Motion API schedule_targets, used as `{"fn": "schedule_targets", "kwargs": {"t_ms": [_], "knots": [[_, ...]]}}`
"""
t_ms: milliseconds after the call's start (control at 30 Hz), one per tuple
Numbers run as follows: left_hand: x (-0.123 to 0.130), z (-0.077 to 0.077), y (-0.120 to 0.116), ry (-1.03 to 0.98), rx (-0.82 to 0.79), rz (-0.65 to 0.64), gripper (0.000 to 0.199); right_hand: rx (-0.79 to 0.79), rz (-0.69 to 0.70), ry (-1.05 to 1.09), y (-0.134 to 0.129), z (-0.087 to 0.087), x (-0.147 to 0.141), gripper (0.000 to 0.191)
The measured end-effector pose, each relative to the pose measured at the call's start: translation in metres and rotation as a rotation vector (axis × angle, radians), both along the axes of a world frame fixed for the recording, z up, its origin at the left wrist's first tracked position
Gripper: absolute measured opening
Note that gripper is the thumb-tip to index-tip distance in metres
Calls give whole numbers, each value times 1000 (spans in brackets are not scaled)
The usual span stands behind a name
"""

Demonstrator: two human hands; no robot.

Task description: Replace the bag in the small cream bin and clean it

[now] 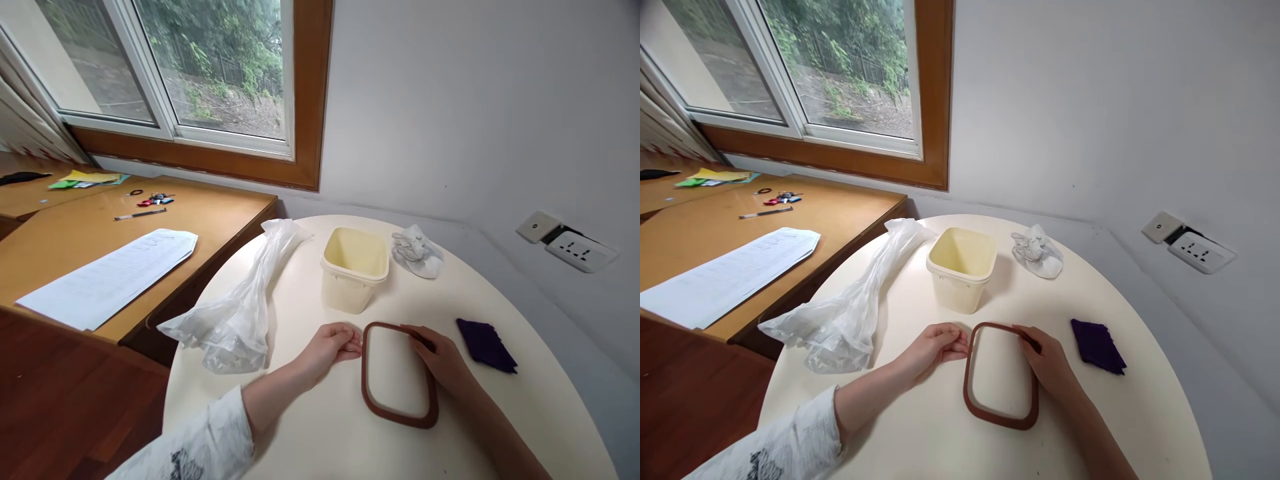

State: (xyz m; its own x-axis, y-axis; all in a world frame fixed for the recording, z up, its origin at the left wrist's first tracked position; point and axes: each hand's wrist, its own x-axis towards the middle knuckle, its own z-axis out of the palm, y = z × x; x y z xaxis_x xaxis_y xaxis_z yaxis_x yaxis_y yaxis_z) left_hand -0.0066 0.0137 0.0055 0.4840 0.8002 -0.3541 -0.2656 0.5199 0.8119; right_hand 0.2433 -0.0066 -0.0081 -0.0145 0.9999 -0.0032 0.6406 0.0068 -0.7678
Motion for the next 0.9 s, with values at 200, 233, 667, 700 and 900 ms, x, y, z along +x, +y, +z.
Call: {"fn": "schedule_targets", "kwargs": {"t_ms": [200,233,667,700,900], "knots": [[1,-3,-2,61,63,4,12,160,-55,-44,3,-10,3,30],[1,-4,-2,63,81,-4,12,183,-69,-40,3,-12,3,30],[-4,3,-8,452,514,3,14,245,-173,26,3,-11,1,25],[-5,5,-9,474,542,2,15,246,-188,36,4,-11,1,24],[-9,16,-18,490,697,-2,13,233,-276,93,3,-11,3,20]]}}
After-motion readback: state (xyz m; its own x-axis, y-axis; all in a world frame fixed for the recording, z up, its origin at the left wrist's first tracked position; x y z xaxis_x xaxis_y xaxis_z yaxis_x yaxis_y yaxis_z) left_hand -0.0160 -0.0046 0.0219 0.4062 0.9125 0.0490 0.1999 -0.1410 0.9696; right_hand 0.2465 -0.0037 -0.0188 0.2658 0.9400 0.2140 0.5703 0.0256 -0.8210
